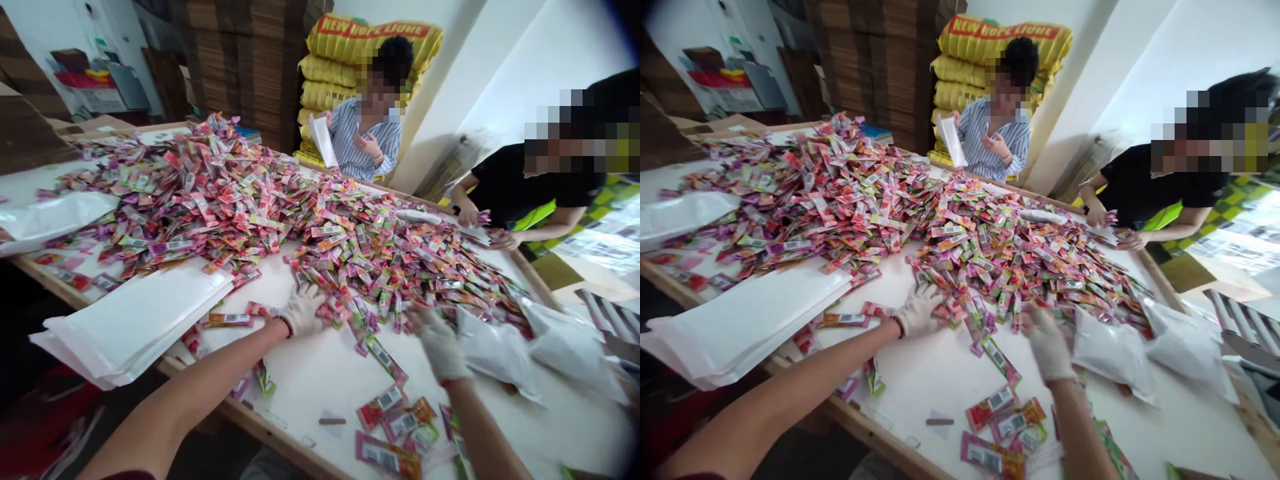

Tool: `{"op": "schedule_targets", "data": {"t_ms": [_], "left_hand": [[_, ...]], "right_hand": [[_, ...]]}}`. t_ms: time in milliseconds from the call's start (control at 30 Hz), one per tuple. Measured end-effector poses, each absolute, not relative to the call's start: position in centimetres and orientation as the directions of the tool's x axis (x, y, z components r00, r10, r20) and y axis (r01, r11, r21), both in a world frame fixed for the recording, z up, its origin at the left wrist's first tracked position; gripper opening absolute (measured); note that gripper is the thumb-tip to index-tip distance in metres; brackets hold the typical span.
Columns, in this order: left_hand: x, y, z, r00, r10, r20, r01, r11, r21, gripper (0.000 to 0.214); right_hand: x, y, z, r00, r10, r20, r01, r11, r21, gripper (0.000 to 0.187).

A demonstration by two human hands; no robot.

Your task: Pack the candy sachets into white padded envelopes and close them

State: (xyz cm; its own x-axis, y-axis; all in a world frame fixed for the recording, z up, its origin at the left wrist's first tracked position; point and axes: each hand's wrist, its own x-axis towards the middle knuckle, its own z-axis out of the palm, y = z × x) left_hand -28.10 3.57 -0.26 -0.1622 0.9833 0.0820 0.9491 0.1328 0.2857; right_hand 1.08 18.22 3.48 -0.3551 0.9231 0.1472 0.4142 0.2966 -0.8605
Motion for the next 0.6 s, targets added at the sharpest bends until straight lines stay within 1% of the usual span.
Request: {"op": "schedule_targets", "data": {"t_ms": [33, 67, 100, 133, 167, 200, 233, 300, 367, 400, 433, 500, 567, 600], "left_hand": [[-26.6, 2.8, -0.3, -0.075, 0.993, 0.094, 0.962, 0.047, 0.269, 0.075], [-25.4, 1.9, -0.4, 0.012, 0.995, 0.098, 0.964, -0.037, 0.261, 0.078], [-24.4, 1.0, -0.3, 0.094, 0.991, 0.099, 0.958, -0.117, 0.261, 0.08], [-23.7, 0.1, -0.3, 0.17, 0.98, 0.102, 0.944, -0.191, 0.269, 0.079], [-23.3, -0.9, -0.3, 0.236, 0.966, 0.108, 0.921, -0.258, 0.291, 0.077], [-23.2, -1.8, -0.2, 0.288, 0.951, 0.117, 0.891, -0.31, 0.332, 0.071], [-23.4, -2.6, -0.2, 0.324, 0.937, 0.128, 0.851, -0.348, 0.394, 0.063], [-24.2, -4.0, 0.2, 0.324, 0.933, 0.154, 0.753, -0.353, 0.554, 0.044], [-25.3, -4.8, 0.9, 0.199, 0.969, 0.147, 0.678, -0.244, 0.693, 0.032], [-25.9, -5.0, 1.5, 0.101, 0.986, 0.13, 0.668, -0.164, 0.726, 0.032], [-26.4, -4.8, 2.2, -0.007, 0.994, 0.11, 0.678, -0.076, 0.731, 0.031], [-27.4, -3.9, 3.6, -0.198, 0.977, 0.079, 0.737, 0.095, 0.669, 0.029], [-27.7, -2.2, 4.6, -0.314, 0.949, 0.037, 0.784, 0.237, 0.574, 0.027], [-27.7, -1.2, 4.8, -0.346, 0.938, -0.006, 0.791, 0.296, 0.535, 0.026]], "right_hand": [[-1.6, 16.9, 2.3, -0.457, 0.877, 0.148, 0.487, 0.386, -0.784, 0.049], [-4.0, 15.6, 1.4, -0.53, 0.833, 0.157, 0.559, 0.483, -0.674, 0.046], [-5.9, 14.3, 0.6, -0.614, 0.779, 0.128, 0.613, 0.573, -0.545, 0.044], [-7.3, 13.0, -0.1, -0.657, 0.749, 0.086, 0.663, 0.628, -0.408, 0.046], [-8.1, 11.8, -0.5, -0.676, 0.733, 0.071, 0.687, 0.663, -0.296, 0.048], [-8.2, 10.6, -0.9, -0.699, 0.713, 0.05, 0.69, 0.692, -0.213, 0.051], [-7.8, 9.5, -1.1, -0.719, 0.694, 0.035, 0.681, 0.714, -0.165, 0.054], [-5.6, 7.6, -1.2, -0.765, 0.645, -0.006, 0.637, 0.754, -0.157, 0.056], [-2.7, 6.5, -0.9, -0.795, 0.603, -0.059, 0.601, 0.772, -0.205, 0.058], [-1.3, 6.3, -0.6, -0.809, 0.584, -0.07, 0.582, 0.776, -0.245, 0.057], [-0.2, 6.4, -0.1, -0.817, 0.574, -0.054, 0.562, 0.772, -0.297, 0.054], [0.9, 6.9, 0.9, -0.797, 0.602, 0.057, 0.529, 0.739, -0.417, 0.041], [0.3, 7.4, 1.9, -0.72, 0.673, 0.168, 0.514, 0.681, -0.522, 0.026], [-0.5, 7.5, 2.4, -0.682, 0.707, 0.184, 0.52, 0.647, -0.558, 0.021]]}}
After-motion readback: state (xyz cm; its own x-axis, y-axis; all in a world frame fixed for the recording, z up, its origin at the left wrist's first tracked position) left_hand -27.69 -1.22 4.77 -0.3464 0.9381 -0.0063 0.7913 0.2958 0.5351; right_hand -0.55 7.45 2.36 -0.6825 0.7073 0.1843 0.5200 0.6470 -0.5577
